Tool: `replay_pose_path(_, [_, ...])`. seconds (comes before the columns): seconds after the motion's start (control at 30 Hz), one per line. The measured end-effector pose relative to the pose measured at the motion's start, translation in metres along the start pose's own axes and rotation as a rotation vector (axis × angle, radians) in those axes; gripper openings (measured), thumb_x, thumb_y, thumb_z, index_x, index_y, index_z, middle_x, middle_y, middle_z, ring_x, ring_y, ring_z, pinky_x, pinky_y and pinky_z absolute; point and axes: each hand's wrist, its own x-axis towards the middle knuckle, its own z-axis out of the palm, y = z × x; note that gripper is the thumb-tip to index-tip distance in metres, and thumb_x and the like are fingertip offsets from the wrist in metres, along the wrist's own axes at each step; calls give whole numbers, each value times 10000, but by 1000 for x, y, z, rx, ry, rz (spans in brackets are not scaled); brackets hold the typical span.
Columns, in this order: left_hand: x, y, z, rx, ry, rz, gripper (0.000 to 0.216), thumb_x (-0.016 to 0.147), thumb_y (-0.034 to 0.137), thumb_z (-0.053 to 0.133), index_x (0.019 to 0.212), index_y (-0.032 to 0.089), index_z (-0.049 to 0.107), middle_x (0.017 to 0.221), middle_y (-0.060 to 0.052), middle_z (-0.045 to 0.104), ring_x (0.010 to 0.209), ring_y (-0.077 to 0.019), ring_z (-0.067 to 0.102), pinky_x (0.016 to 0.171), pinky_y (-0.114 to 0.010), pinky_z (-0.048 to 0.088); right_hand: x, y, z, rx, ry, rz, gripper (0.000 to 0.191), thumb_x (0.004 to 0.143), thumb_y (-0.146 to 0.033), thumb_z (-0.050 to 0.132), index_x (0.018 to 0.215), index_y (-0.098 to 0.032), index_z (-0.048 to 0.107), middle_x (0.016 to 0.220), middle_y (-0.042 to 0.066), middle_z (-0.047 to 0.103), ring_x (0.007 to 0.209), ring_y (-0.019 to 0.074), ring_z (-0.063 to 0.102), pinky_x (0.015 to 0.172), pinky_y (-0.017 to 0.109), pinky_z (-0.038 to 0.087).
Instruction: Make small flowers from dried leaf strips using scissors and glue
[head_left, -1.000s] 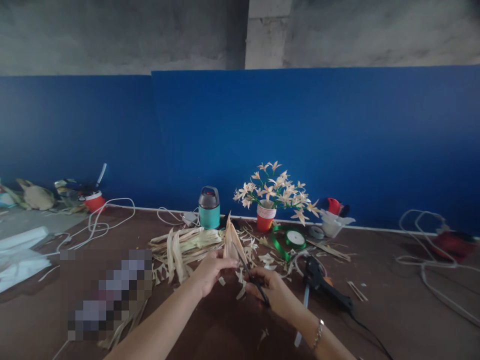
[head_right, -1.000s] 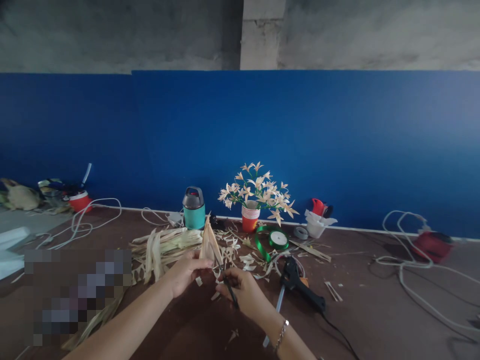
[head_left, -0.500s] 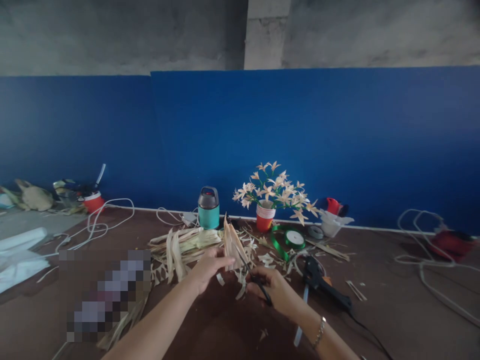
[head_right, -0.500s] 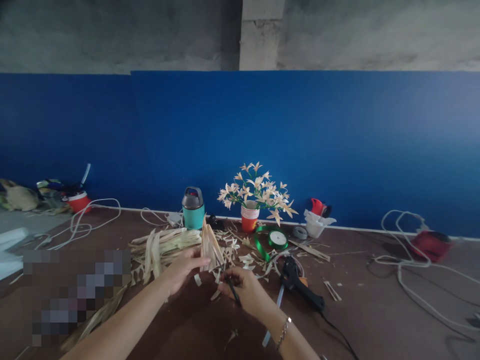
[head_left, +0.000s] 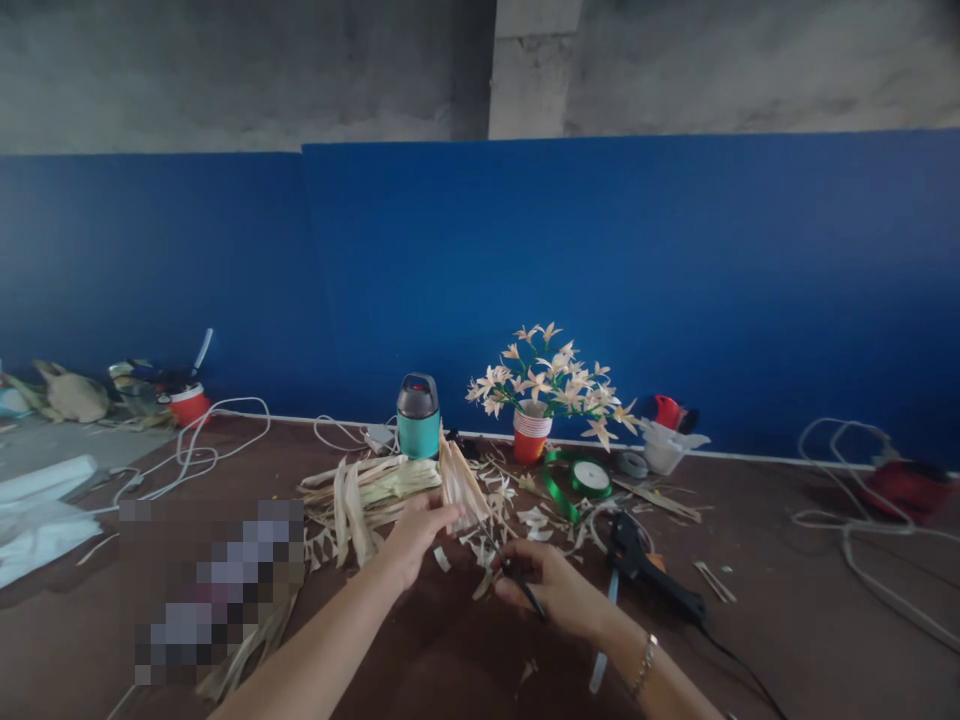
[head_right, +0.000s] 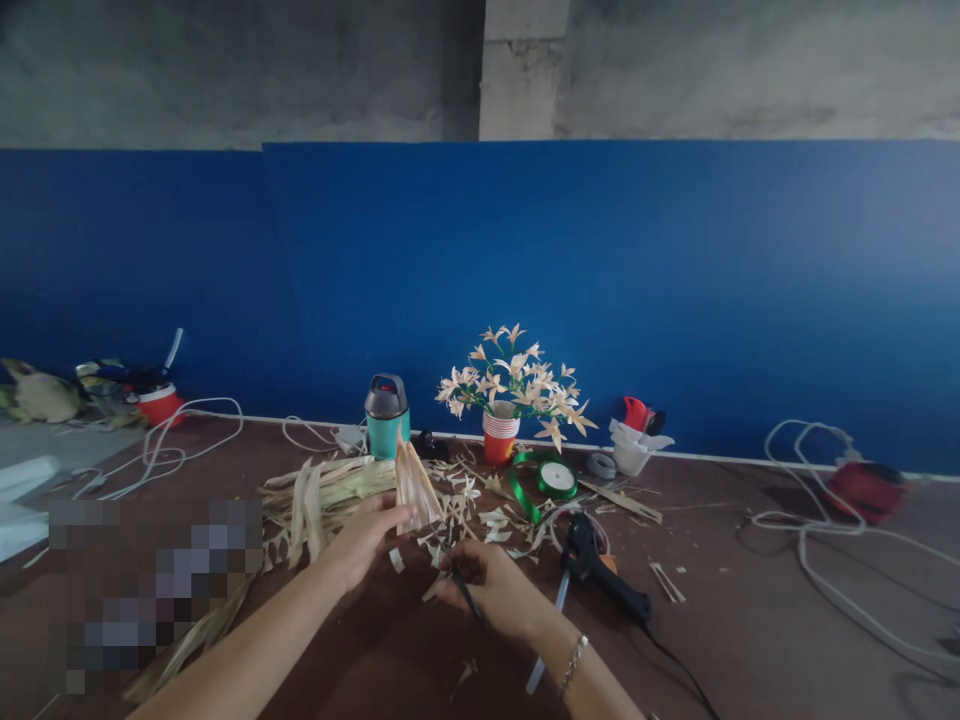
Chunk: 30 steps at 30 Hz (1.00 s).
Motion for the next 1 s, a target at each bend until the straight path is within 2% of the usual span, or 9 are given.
replay_pose_path(0.17, [-3, 1, 3, -22, 33, -7, 189, 534, 249, 724, 656, 137, 634, 549, -4, 633, 581, -176, 610, 582, -267, 445, 3, 8, -1, -177, 72, -106, 325, 668, -395, 710, 859, -142, 642, 684, -2, 615, 614, 117, 500, 570, 209, 393])
replay_pose_path(0.3, [-7, 3, 8, -71, 11, -28, 168, 531, 224, 704, 651, 134, 629, 531, 1, 615, 542, -163, 592, 560, -273, 455, 5, 15, -1, -237, 118, -116, 301, 671, -358, 706, 883, -151, 653, 673, -8, 629, 600, 120, 507, 565, 209, 392])
replay_pose_path(0.5, [-8, 5, 12, -106, -1, -53, 149, 512, 201, 679, 632, 130, 628, 541, -9, 623, 510, -142, 572, 511, -255, 452, 5, 15, -1, -260, 134, -115, 282, 671, -326, 702, 886, -150, 652, 640, -21, 605, 572, 109, 474, 532, 201, 357])
replay_pose_path(1.0, [-8, 4, 10, -146, -13, -62, 193, 512, 190, 688, 679, 106, 637, 572, -32, 648, 533, -153, 586, 522, -268, 473, 3, 9, 1, -225, 135, -102, 295, 653, -366, 719, 835, -151, 634, 592, -40, 513, 539, 95, 389, 495, 201, 298])
